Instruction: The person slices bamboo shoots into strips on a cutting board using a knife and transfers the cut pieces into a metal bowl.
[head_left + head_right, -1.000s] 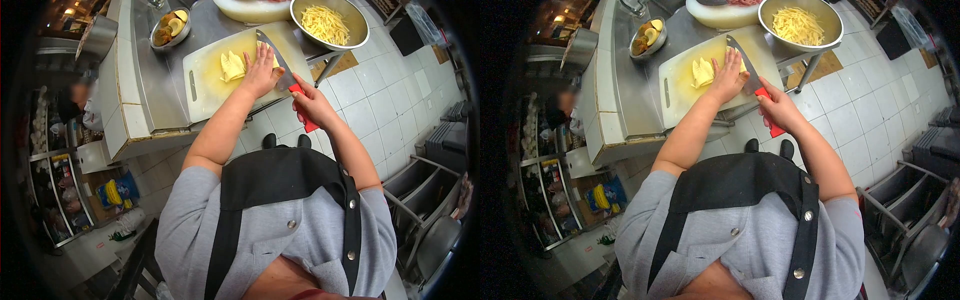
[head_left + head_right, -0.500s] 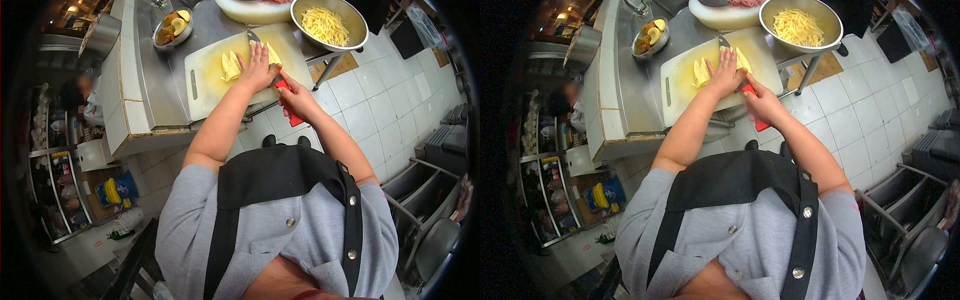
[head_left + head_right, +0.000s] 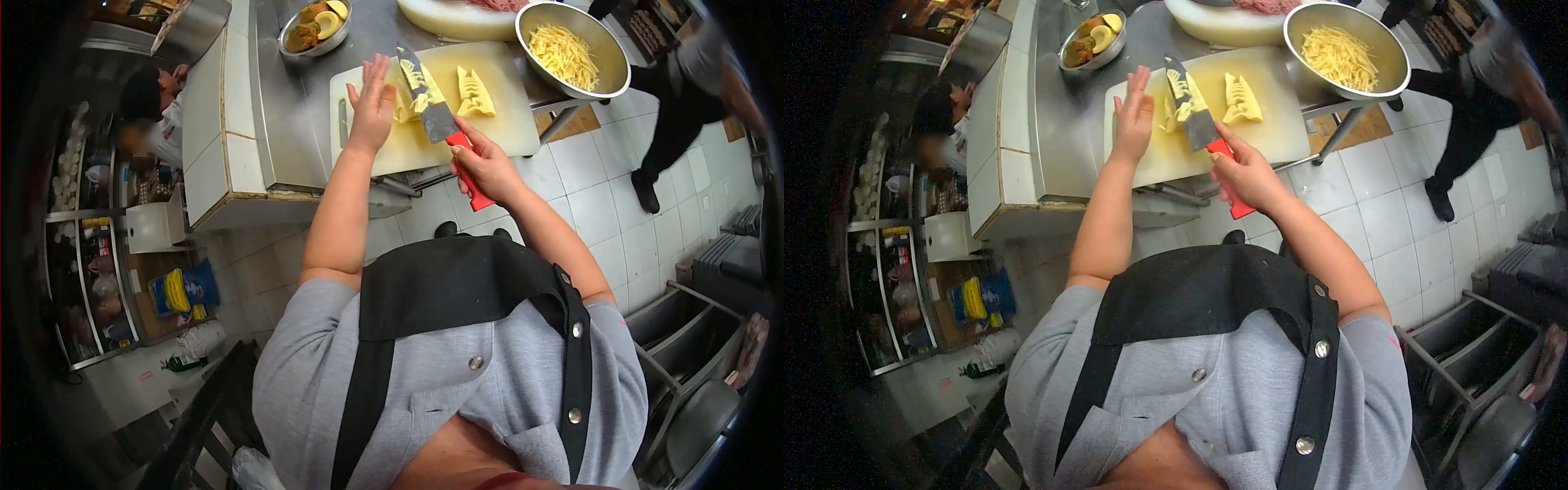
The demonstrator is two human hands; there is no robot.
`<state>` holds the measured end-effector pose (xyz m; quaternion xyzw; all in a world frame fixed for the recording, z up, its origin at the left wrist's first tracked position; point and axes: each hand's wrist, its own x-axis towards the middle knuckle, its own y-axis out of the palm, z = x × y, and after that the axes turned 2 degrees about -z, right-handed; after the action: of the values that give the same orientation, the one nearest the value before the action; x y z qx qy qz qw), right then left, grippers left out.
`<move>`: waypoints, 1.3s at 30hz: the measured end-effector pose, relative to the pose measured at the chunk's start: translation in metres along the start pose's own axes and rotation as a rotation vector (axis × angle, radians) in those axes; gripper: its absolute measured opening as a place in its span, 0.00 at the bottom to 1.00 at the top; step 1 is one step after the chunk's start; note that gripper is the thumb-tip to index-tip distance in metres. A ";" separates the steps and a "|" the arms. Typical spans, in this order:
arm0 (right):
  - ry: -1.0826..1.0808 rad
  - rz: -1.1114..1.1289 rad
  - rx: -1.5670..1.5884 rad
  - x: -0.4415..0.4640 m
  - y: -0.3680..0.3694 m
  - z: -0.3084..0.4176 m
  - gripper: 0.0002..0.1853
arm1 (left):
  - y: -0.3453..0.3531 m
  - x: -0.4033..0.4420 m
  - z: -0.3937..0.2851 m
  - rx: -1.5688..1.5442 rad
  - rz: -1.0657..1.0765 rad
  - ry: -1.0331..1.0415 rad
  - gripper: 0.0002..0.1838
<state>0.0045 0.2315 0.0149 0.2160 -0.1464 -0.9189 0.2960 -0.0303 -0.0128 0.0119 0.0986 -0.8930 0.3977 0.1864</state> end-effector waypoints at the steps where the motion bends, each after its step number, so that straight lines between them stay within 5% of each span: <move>1: 0.006 -0.023 -0.056 0.002 0.006 -0.002 0.34 | 0.002 -0.005 0.001 0.033 0.033 0.019 0.30; 8: 0.010 -0.075 -0.190 0.008 0.029 -0.006 0.34 | 0.019 -0.017 0.020 0.343 0.318 0.112 0.28; 19: 0.066 -0.061 -0.188 -0.022 0.033 -0.016 0.34 | 0.023 -0.025 0.043 0.266 0.300 0.105 0.26; 30: -0.045 -0.285 -0.183 -0.063 0.010 0.009 0.33 | 0.018 -0.023 0.057 0.247 0.365 0.182 0.27; 35: -0.068 -0.389 -0.195 -0.082 -0.007 0.021 0.32 | 0.034 -0.022 0.033 0.279 0.268 -0.134 0.37; 39: -0.062 -0.382 -0.144 -0.092 -0.025 0.022 0.32 | 0.041 -0.018 0.037 0.303 0.344 -0.121 0.40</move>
<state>0.0493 0.3098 0.0523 0.1897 -0.0457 -0.9726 0.1263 -0.0362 -0.0133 -0.0458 -0.0045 -0.8363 0.5465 0.0449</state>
